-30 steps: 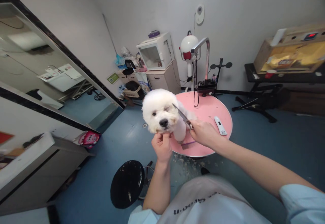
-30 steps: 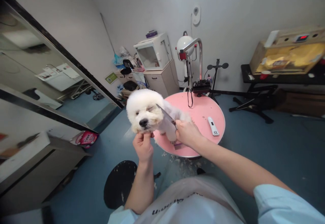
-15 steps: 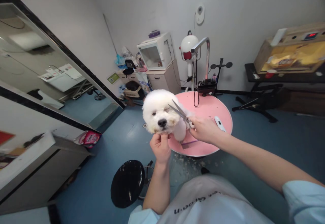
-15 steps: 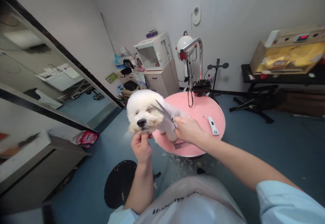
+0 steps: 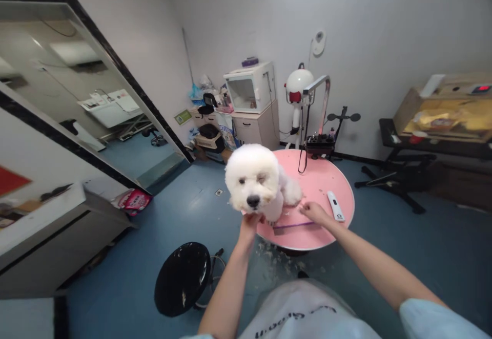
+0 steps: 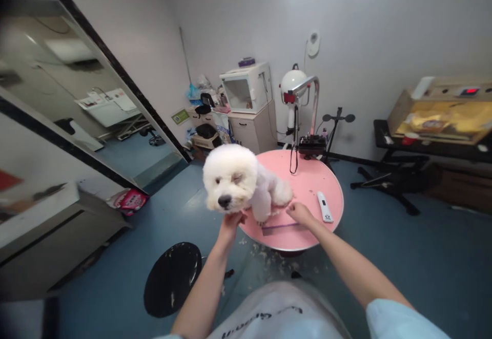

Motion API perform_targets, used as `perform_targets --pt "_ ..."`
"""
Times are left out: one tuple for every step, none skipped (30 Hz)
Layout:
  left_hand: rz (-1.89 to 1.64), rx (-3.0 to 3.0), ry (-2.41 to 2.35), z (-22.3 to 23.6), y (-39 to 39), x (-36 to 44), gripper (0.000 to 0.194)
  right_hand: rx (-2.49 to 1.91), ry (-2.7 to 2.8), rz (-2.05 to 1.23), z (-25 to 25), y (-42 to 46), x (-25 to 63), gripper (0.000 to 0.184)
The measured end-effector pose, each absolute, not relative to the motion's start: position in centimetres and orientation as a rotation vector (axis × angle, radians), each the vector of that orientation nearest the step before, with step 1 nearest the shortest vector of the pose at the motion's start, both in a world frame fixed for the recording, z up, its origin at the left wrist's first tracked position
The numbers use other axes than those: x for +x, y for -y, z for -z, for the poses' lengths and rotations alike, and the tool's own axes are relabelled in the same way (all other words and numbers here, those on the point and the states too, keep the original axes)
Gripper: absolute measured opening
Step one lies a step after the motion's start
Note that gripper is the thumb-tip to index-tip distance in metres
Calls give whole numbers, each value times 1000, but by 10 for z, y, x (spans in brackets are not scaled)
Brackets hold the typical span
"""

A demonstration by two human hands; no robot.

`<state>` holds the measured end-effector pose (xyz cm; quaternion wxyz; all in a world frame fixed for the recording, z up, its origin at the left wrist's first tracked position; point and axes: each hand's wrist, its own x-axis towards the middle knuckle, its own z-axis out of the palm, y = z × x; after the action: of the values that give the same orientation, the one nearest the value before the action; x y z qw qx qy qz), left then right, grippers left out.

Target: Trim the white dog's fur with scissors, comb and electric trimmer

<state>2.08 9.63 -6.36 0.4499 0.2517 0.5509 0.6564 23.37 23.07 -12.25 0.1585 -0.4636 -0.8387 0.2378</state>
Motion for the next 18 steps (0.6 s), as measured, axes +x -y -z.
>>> perform_targets --pt "-1612 577 -1320 70 -99 20 37 -1337 2554 -603 142 -231 240 19" --pt "-1600 521 -1249 73 -103 20 40 -1342 2604 -563 159 -229 246 15" --pt "-1610 460 -1149 70 -107 20 44 -1338 2667 -525 170 -227 250 10" --pt "-1618 385 -1020 64 -112 21 46 -1330 2709 -490 179 -224 253 10" --pt "-1628 305 -883 53 -118 22 46 -1320 2742 -466 183 -221 255 14" --pt "-1656 257 -772 40 -125 23 42 -1311 2778 -440 186 -219 255 17" --pt "-1679 219 -718 25 -132 23 37 -1303 2815 -414 186 -218 255 19" --pt "-1694 187 -688 11 -140 22 33 -1297 2849 -391 186 -218 253 19" --pt "-1719 161 -663 -2 -148 21 29 -1292 2880 -372 185 -218 252 20" --pt "-1744 143 -647 -12 -155 20 25 -1285 2908 -357 183 -220 251 21" --pt "-1766 141 -639 -18 -162 19 22 -1275 2930 -349 182 -221 250 21" --pt "-1784 146 -632 -20 -167 18 21 -1262 2948 -348 182 -222 251 20" --pt "-1795 161 -633 -17 -170 17 20 -1249 2966 -356 182 -222 253 17" --pt "-1800 184 -647 -10 -171 16 19 -1229 2975 -372 183 -220 256 14" --pt "-1801 218 -693 1 -169 16 20 -1204 2972 -400 185 -215 261 11" --pt "-1796 256 -759 15 -164 16 23 -1177 2952 -442 188 -208 267 12" --pt "-1790 296 -845 29 -157 17 29 -1168 2904 -490 192 -199 273 14" --pt "-1779 349 -975 43 -149 19 37 -1183 2824 -540 197 -187 279 18"
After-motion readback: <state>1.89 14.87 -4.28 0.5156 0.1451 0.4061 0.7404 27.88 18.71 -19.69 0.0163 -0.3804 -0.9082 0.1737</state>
